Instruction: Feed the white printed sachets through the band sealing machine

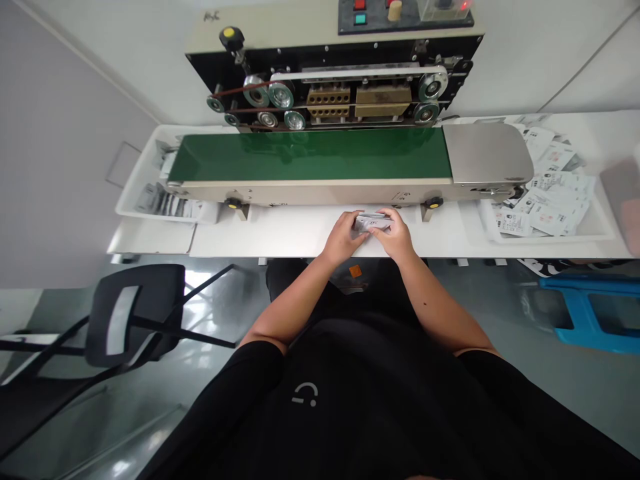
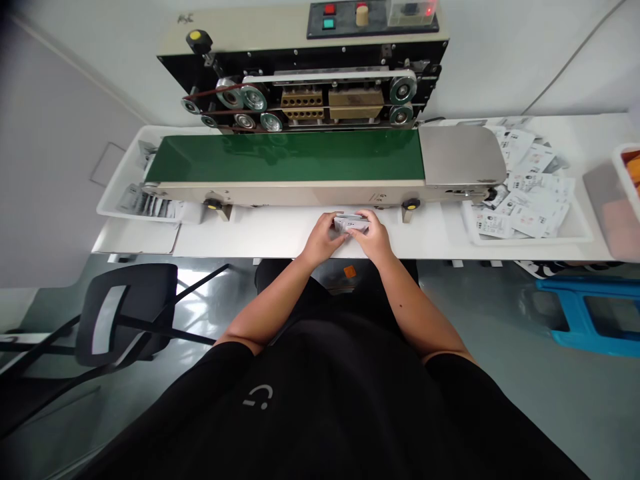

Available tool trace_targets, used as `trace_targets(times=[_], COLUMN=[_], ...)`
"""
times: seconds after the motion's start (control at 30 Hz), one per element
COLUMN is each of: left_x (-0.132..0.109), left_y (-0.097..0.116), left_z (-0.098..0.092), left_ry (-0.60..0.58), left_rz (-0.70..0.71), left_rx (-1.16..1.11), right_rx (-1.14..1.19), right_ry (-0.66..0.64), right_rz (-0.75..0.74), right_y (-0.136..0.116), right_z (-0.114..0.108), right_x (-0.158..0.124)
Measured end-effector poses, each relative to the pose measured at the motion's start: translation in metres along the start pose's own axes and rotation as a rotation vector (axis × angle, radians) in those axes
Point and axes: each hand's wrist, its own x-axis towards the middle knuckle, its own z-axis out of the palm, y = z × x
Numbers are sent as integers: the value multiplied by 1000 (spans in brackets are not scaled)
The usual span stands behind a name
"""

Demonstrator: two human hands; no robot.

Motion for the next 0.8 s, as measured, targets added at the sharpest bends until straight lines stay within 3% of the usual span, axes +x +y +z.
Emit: trace_targets(times=[0.13, 0.27, 0.5, 0.7, 0.8], left_x=[-1, -4, -2, -2, -3], left_y=[2, 2, 0, 0, 0], left_z=[-3, -4, -7, -6, -7], left_ry=[6, 20, 8, 10, 24], left_rz=[-65, -154, -169, -187, -189], left_rx=[-61, -137, -269, -312, -337], right_rx=[-40, 26, 250, 437, 416], right_ry=[-34, -59, 54, 55, 171], right_rz=[-103, 23, 121, 155, 114], right_y=[-4, -7, 3, 2, -8], right_z=[0, -1, 3, 10, 9], right_x=[2, -2, -2, -2, -11])
